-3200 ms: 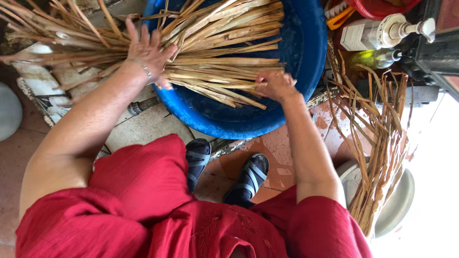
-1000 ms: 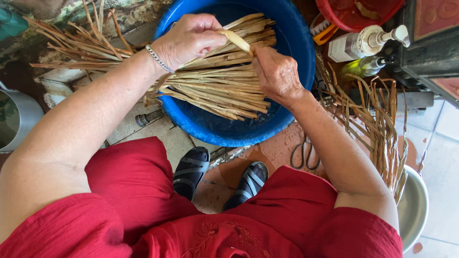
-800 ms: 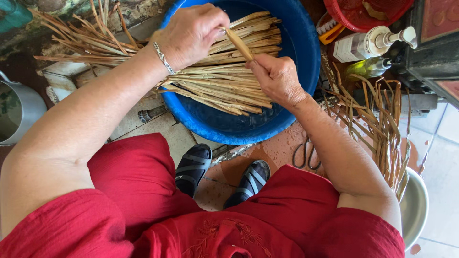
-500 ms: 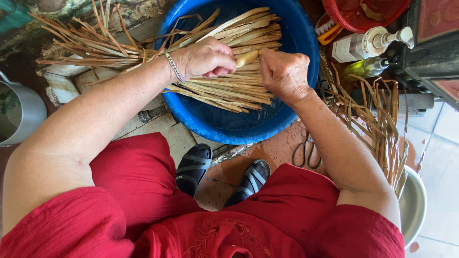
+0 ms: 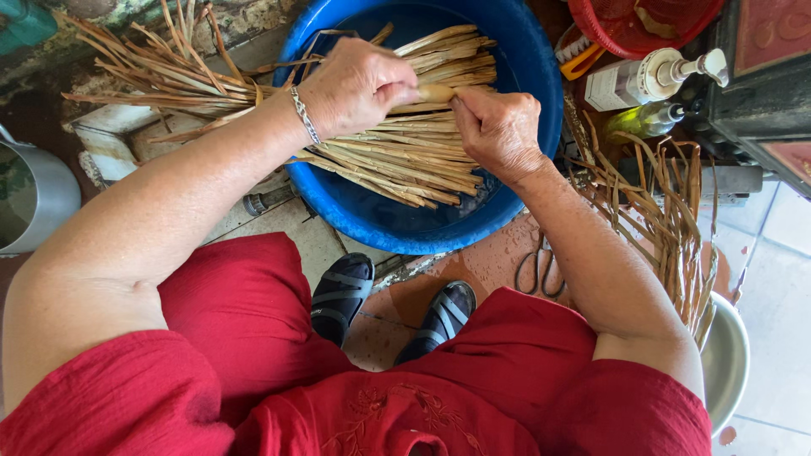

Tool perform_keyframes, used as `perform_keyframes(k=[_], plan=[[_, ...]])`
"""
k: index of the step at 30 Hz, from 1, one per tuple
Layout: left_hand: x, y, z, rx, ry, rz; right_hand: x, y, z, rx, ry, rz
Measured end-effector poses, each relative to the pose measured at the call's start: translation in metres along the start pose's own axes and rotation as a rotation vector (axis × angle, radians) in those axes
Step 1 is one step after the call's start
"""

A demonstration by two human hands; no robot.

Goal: The person sits on the floor and processes dried palm leaves by hand. They repeatedly pull apart the leaves over a blue basin, separating the fibrous strands and placing the processed material into a metal bowl.

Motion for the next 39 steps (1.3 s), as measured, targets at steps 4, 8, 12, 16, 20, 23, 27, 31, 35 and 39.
perform_keyframes(k=[4, 8, 12, 16, 20, 23, 27, 31, 35, 39], plan=[[-0.008, 0.005, 0.001, 0.499, -0.347, -0.685, 0.007, -0.007, 0.003, 0.029, 0.018, -0.036], [-0.011, 0.008, 0.005, 0.360, -0.343, -0.882, 0.012, -0.013, 0.007, 0.089, 0.075, 0.008], [-0.025, 0.016, 0.006, 0.068, -0.184, -0.722, 0.013, -0.013, 0.008, 0.086, 0.070, -0.010], [-0.039, 0.021, 0.002, 0.021, -0.013, -0.392, 0.008, -0.008, 0.007, 0.069, 0.058, -0.036], [-0.043, 0.023, 0.004, -0.013, 0.073, -0.178, 0.001, -0.004, 0.007, 0.048, 0.079, -0.056], [-0.043, 0.024, 0.007, 0.004, 0.102, -0.189, 0.000, -0.004, 0.008, 0.038, 0.089, -0.059], [-0.041, 0.023, 0.008, 0.035, 0.132, -0.218, 0.000, -0.007, 0.009, -0.002, 0.078, -0.035], [-0.036, 0.019, 0.009, 0.013, 0.219, -0.217, -0.003, -0.010, 0.006, 0.009, 0.103, -0.012], [-0.027, 0.013, 0.020, 0.194, 0.049, -0.345, -0.008, -0.001, 0.005, -0.024, 0.007, 0.054], [-0.009, -0.012, 0.021, 0.649, -0.367, -0.353, 0.002, 0.031, 0.005, -0.093, -0.033, 0.060]])
Point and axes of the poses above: each hand's wrist, its own z-axis towards the middle knuckle, its own x-axis out of the back of the hand, y = z × x, the point moved 1 cm from there along z, towards the middle knuckle, and after that the axes turned 9 degrees about x, right-handed, at the moved point
